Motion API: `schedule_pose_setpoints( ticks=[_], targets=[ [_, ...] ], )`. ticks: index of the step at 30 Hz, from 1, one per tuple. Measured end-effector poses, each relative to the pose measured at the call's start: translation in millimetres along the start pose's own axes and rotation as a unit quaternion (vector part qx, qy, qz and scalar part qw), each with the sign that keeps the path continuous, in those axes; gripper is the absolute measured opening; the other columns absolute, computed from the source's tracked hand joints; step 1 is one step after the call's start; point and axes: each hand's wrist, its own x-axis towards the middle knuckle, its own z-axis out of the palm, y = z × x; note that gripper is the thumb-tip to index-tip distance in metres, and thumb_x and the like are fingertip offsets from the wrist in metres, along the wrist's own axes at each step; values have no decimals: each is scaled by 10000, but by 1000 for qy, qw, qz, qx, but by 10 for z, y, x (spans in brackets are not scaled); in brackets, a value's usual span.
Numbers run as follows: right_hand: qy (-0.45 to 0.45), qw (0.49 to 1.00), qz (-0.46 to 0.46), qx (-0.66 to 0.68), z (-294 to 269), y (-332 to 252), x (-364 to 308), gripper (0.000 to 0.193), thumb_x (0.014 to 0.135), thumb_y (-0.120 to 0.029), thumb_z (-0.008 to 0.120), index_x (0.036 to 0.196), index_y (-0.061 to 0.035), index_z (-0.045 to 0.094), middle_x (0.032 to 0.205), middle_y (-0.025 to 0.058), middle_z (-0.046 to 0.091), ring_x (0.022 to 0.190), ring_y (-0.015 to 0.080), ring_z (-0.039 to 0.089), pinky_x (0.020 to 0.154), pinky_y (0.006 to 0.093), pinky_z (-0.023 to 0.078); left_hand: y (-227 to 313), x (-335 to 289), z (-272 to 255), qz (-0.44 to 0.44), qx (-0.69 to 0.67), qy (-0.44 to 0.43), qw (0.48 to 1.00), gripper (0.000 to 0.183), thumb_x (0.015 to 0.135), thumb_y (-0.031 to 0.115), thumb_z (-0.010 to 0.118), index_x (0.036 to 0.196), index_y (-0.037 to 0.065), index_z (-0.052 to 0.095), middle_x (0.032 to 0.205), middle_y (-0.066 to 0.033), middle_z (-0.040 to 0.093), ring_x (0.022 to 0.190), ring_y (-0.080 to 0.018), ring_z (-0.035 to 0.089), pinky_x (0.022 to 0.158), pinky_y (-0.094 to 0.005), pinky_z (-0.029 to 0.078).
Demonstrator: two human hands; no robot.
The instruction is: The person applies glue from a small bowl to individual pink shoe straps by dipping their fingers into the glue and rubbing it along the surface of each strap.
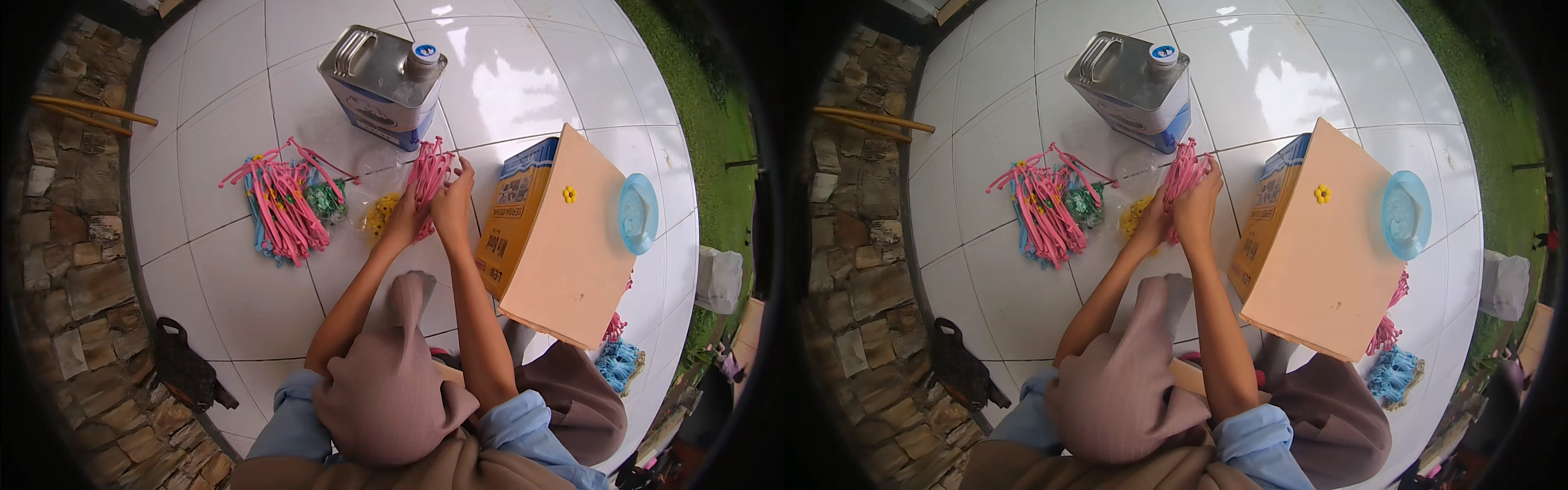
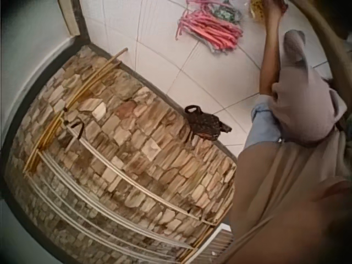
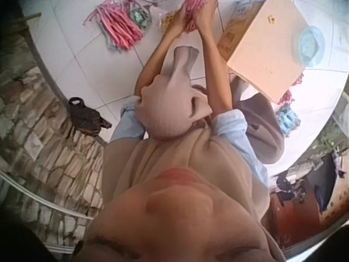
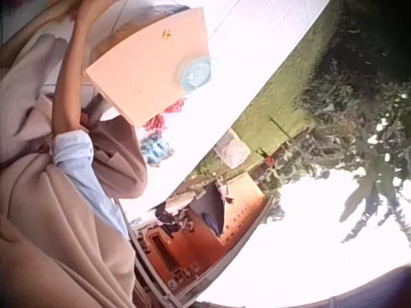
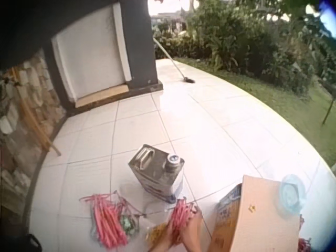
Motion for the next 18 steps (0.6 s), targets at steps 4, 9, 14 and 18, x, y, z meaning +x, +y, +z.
schedule_pose_setpoints(
  ticks=[4,9,14,18],
  targets=[
    [-27,959,192,206,192,203,-174,619,803,86,415,1356,9,148,1327,307,340,1227,362,425,993,381,373,-107,55,133,29,92,79,992,533,887,134,490,1367,10,295,1310,-211,407,1212,-346,405,1008,-389,327],
    [26,950,176,257,15,-91,-381,634,800,117,374,1367,-20,125,1332,284,331,1235,324,420,1019,376,348,337,-117,-68,76,-20,144,986,422,913,93,440,1322,11,372,1209,-184,481,1142,-291,470,950,-376,392],
    [36,869,26,492,-1421,-1276,-569,559,877,-6,438,1357,-21,151,1249,214,392,1127,294,504,984,376,404,2060,-350,-277,199,-140,94,965,257,929,117,456,1159,14,507,991,-84,578,899,-141,564,795,-279,460],
    [239,886,-135,374,-3011,-1345,-668,476,871,-7,430,1293,9,210,1142,187,429,939,233,579,887,329,465,3311,-598,187,311,-151,-140,928,232,929,163,469,1102,36,556,894,-44,578,825,-95,530,755,-242,429]
  ],
)
